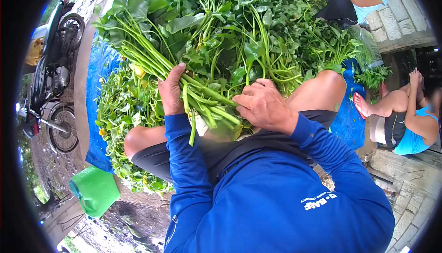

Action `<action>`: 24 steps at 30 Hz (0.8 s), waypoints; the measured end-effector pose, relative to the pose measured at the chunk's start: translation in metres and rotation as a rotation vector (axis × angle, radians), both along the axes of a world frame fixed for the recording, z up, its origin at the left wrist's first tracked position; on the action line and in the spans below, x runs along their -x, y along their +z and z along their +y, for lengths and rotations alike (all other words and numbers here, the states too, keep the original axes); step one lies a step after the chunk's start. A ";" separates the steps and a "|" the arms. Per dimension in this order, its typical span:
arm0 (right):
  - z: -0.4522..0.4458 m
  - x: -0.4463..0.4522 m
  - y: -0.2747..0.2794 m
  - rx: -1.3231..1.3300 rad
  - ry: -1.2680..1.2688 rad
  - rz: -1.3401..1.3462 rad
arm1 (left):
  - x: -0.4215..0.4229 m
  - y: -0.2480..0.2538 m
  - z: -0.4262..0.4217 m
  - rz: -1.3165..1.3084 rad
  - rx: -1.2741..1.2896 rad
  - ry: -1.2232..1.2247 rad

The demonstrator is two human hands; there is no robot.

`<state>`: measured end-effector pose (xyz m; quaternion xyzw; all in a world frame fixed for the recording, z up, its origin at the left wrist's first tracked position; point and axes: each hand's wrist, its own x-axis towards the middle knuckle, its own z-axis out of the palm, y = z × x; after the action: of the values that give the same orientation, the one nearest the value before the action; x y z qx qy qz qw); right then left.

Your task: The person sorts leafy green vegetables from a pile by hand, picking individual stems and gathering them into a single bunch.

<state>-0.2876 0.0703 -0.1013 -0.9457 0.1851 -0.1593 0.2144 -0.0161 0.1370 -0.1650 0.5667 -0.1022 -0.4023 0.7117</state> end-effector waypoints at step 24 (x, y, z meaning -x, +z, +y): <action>-0.120 0.017 -0.086 -0.167 -0.809 0.051 | -0.002 0.040 0.014 -0.213 -0.152 -0.027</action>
<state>-0.3051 -0.0497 -0.1875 -0.7797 0.5594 -0.1919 0.2060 -0.0136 0.1509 -0.1247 0.6573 -0.1537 -0.3560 0.6463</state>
